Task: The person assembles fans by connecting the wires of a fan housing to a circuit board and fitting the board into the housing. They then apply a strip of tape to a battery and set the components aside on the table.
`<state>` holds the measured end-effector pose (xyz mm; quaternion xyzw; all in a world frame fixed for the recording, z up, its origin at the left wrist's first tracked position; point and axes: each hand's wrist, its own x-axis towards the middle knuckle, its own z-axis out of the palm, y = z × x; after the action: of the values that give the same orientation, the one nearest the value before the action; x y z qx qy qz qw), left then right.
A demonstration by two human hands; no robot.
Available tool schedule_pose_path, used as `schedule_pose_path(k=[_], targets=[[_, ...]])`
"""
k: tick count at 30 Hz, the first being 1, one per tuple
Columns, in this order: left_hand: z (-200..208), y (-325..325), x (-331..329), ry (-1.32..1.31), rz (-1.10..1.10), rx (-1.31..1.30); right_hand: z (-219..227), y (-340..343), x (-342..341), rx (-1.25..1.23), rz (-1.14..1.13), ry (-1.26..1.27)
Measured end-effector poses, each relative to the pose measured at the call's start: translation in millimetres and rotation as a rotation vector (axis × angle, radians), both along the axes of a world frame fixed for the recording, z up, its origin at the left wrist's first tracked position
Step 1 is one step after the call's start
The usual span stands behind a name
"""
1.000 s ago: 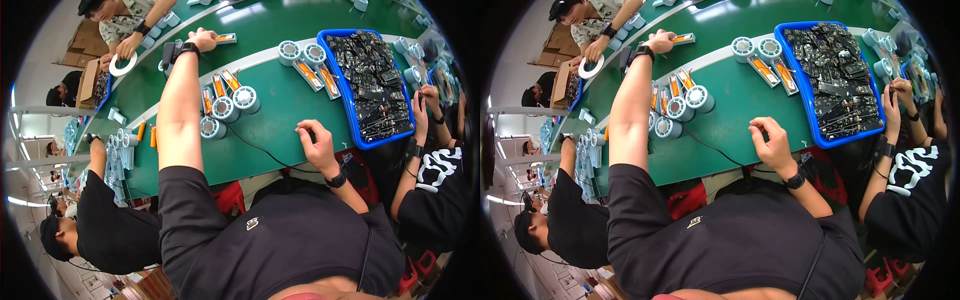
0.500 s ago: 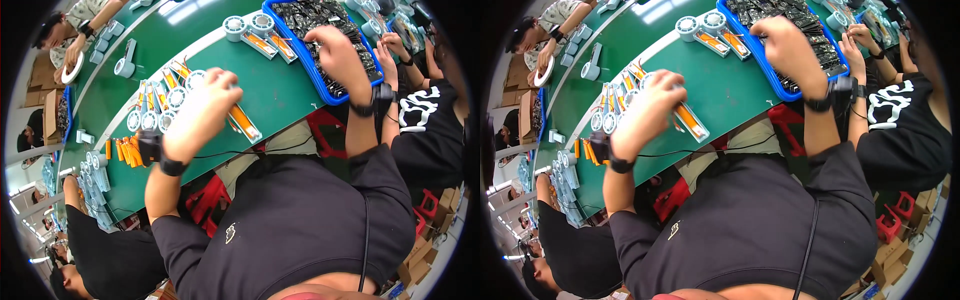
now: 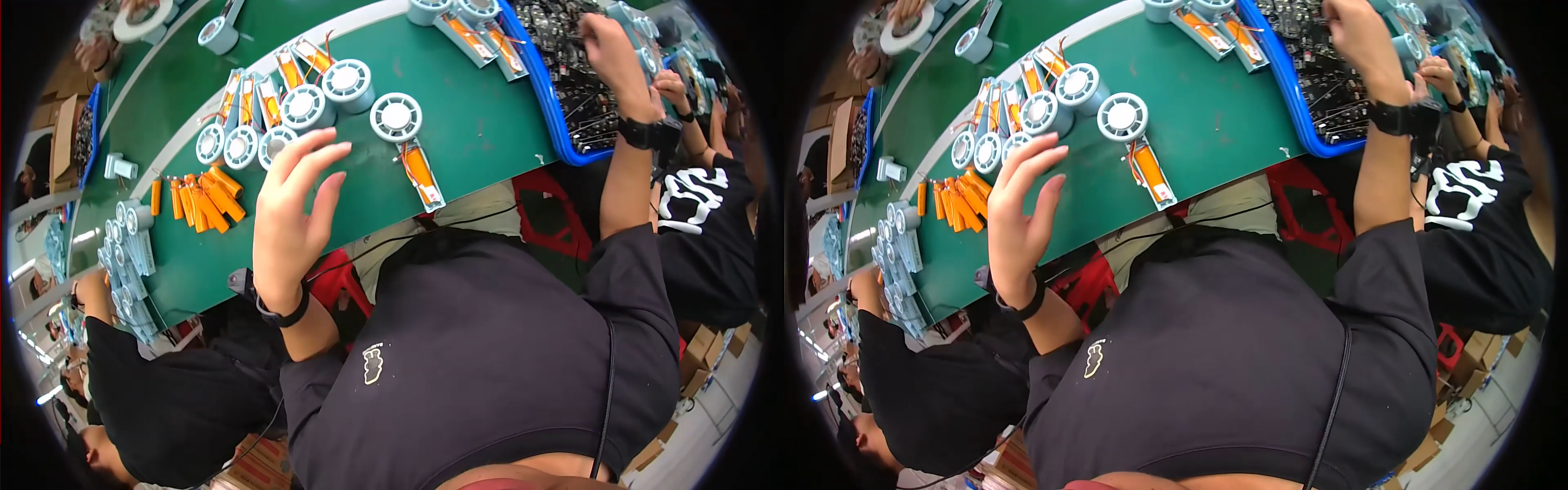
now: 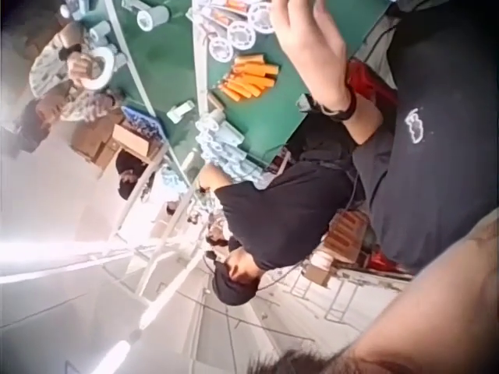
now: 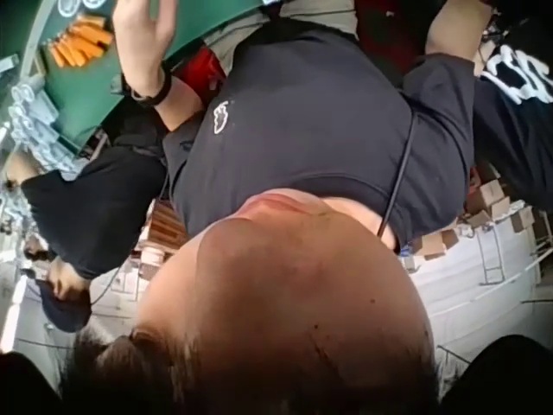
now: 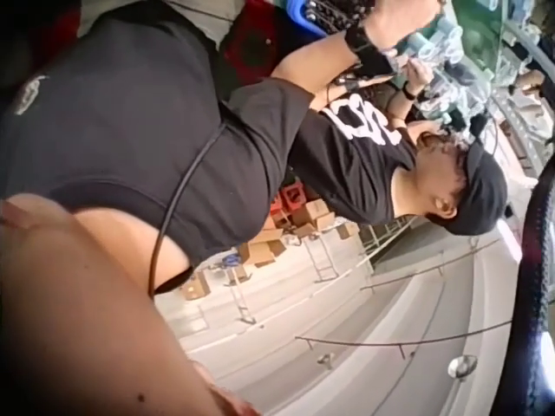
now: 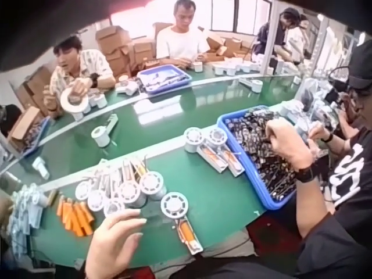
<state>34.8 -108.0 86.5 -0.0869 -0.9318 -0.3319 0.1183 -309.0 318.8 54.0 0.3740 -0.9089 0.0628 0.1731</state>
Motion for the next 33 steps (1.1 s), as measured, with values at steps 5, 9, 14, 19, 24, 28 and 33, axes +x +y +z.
schedule_pose_path(k=[5,9,14,19,24,28,33], targets=[[-15,7,27,-0.196,0.012,0.323,31,-87,107,-0.452,0.009,0.160],[-37,59,27,-0.306,0.053,1.043,25,-167,213,-0.504,0.792,-0.075],[-58,72,25,-0.267,0.086,1.434,1,-191,245,-0.524,0.915,-0.216],[-74,50,28,-0.189,0.127,1.367,2,-184,223,-0.407,0.693,-0.327],[-55,64,15,-0.403,0.318,0.996,-20,-182,212,-0.445,0.757,-0.397],[-57,68,10,-0.362,0.289,0.998,-29,-183,214,-0.731,0.590,-0.756],[-55,63,11,-0.377,0.289,1.018,-31,-176,213,-1.045,0.407,-1.524]])
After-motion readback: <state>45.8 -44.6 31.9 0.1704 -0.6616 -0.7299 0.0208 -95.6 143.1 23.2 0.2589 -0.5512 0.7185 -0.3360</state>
